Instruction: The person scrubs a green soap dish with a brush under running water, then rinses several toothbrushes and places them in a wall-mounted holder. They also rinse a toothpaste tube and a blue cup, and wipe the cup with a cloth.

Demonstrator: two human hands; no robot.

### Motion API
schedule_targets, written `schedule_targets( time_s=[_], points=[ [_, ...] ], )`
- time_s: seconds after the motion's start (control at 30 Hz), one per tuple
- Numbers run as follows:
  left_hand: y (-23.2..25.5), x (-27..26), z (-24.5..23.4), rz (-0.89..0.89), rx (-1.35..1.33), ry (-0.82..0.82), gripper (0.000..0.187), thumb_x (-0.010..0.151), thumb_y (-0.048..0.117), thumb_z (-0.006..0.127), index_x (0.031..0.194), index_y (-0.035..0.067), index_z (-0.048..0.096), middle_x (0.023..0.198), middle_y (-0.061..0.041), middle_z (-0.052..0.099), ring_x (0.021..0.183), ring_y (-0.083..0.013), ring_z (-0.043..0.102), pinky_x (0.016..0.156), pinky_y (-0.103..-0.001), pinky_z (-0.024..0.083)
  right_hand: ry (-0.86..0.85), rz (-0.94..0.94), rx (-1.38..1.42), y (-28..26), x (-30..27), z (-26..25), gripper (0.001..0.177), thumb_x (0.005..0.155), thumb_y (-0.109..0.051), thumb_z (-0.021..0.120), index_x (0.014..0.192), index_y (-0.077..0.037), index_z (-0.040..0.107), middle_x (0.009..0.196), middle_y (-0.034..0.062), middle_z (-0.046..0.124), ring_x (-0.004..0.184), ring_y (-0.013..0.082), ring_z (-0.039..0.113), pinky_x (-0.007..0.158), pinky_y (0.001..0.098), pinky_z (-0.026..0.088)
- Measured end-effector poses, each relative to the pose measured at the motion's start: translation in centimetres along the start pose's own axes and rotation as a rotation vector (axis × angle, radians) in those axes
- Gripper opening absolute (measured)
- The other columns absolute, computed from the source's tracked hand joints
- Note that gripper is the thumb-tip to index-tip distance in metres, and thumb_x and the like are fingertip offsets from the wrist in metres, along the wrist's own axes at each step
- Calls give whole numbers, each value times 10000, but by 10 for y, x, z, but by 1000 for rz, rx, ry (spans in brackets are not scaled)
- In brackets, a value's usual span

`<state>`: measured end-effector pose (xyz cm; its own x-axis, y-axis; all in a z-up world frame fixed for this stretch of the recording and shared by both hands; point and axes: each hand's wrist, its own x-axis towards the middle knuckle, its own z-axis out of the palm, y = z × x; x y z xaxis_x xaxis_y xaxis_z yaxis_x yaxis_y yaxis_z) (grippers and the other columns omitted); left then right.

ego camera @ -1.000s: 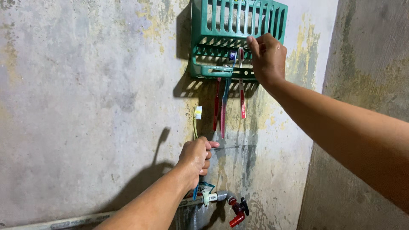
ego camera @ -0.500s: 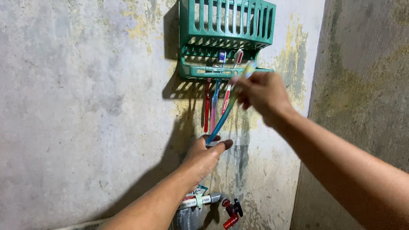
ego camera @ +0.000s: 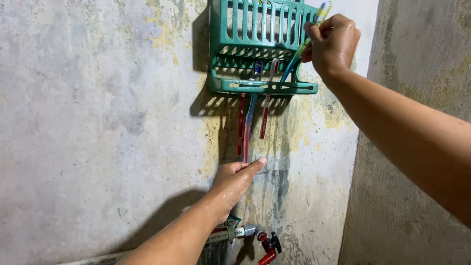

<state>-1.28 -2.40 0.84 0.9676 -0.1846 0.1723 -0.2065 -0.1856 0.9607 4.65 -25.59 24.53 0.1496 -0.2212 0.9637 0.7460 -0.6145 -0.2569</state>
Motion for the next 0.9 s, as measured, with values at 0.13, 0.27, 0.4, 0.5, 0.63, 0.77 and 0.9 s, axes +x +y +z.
schedule_targets(
  time_s=[0.13,0.27,0.4,0.5,0.63,0.77,0.9],
  points=[
    [-3,-2,-6,-12,2,10,625,805,642,672,1053,71,731,1046,-125,722,1094,-214,654,1024,-416,461,-88,6,-58,4,-7,16,268,996,-178,721,843,26,638,715,142,703,526,132,718,433,273,561],
    [-6,-5,-15,17,-14,22,651,790,635,678,1054,43,739,1130,-160,737,1179,-243,643,1088,-424,433,-178,177,-118,11,-15,29,244,970,-223,710,838,-17,721,669,105,714,491,119,693,416,260,532],
    [-7,-7,-19,-37,12,42,662,804,648,663,1105,61,718,1221,-191,690,1294,-285,584,1138,-472,393,-124,197,-265,18,-21,36,339,963,-303,781,780,-20,747,680,103,718,525,100,634,414,252,465],
    [-8,-7,-20,-34,10,40,677,790,652,663,1090,48,722,1233,-208,702,1320,-297,576,1149,-480,375,-165,296,-269,19,-25,35,285,916,-271,817,785,-23,765,735,110,729,543,106,603,425,270,433],
    [-10,-7,-20,-30,6,28,681,797,655,664,1082,40,723,1210,-212,697,1302,-298,579,1137,-471,382,-253,418,-243,18,-32,32,210,798,-192,892,838,-25,772,782,108,738,561,92,635,449,248,479],
    [-13,-7,-21,-15,6,32,670,785,655,670,1039,37,722,1097,-161,706,1138,-272,630,1008,-446,478,-303,531,-209,16,-30,33,258,775,-183,893,945,-20,789,869,137,766,643,134,690,494,267,516],
    [-14,-9,-22,-27,9,34,648,780,650,675,1017,49,724,1006,-105,697,1009,-219,639,893,-397,517,-399,478,-122,16,-21,34,457,731,-77,894,1143,-22,705,1011,154,732,811,204,726,579,315,586]
  ],
)
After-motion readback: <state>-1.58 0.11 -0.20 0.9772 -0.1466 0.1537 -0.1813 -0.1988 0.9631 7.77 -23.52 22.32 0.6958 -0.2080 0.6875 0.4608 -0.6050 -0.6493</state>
